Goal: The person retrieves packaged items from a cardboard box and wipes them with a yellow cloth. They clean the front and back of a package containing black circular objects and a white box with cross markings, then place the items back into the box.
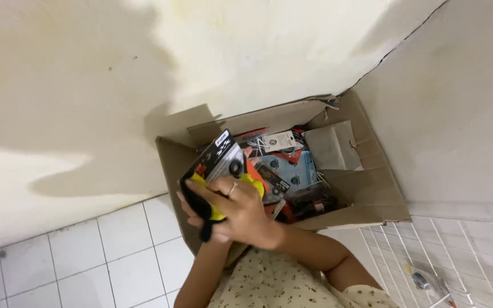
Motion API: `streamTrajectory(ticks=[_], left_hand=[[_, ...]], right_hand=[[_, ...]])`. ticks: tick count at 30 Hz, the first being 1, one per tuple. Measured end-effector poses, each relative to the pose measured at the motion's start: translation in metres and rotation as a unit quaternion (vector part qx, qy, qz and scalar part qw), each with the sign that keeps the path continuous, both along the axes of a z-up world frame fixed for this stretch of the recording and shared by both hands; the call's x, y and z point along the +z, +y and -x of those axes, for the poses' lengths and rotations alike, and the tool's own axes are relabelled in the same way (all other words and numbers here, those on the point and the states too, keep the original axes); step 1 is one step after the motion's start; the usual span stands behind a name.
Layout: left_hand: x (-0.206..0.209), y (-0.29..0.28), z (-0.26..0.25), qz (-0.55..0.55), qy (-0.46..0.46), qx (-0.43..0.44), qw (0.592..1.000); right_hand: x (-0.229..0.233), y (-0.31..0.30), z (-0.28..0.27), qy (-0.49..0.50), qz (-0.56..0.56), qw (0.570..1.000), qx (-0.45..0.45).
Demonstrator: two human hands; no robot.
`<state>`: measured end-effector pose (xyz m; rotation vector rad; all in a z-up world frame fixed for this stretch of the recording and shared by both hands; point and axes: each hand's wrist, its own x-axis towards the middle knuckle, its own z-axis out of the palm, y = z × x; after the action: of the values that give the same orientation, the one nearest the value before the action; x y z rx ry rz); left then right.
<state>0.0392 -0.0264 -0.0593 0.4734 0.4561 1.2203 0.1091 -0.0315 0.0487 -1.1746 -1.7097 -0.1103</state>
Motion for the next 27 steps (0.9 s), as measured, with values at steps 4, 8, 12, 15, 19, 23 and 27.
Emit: streamTrajectory(ticks=[4,8,12,15,19,23,27], left_hand=[[-0.014,-0.003,0.011,0.072,0.072,0.059,0.993],[0.003,0.002,-0.003,0.070,-0.136,-0.047,0.987],[-0.040,-0.016,0.023,0.015,-0.122,-0.060,0.991],[-0.017,-0.017,0.029,0.087,-0.023,-0.026,0.996],[0.017,-0.010,0.029,0.073,-0.055,-0.013,0.996],[-0.012,-0.005,0.031,0.033,-0.041,-0.010,0.999],[-0.012,-0.019,0.014,0.062,0.014,-0.095,0.993]], right_hand=[[-0.064,0.022,-0.028,0.028,0.014,0.998,-0.053],[-0.033,0.007,-0.004,0.019,0.043,0.994,-0.097],[-0.029,0.020,-0.022,0.079,0.043,0.995,-0.044],[-0.022,0.023,-0.043,0.081,0.023,0.987,-0.133],[-0.068,0.008,-0.052,0.120,0.042,0.988,-0.091],[-0.085,-0.007,-0.060,0.094,0.042,0.993,-0.064],[-0.047,-0.001,-0.074,0.116,0.067,0.989,-0.068]])
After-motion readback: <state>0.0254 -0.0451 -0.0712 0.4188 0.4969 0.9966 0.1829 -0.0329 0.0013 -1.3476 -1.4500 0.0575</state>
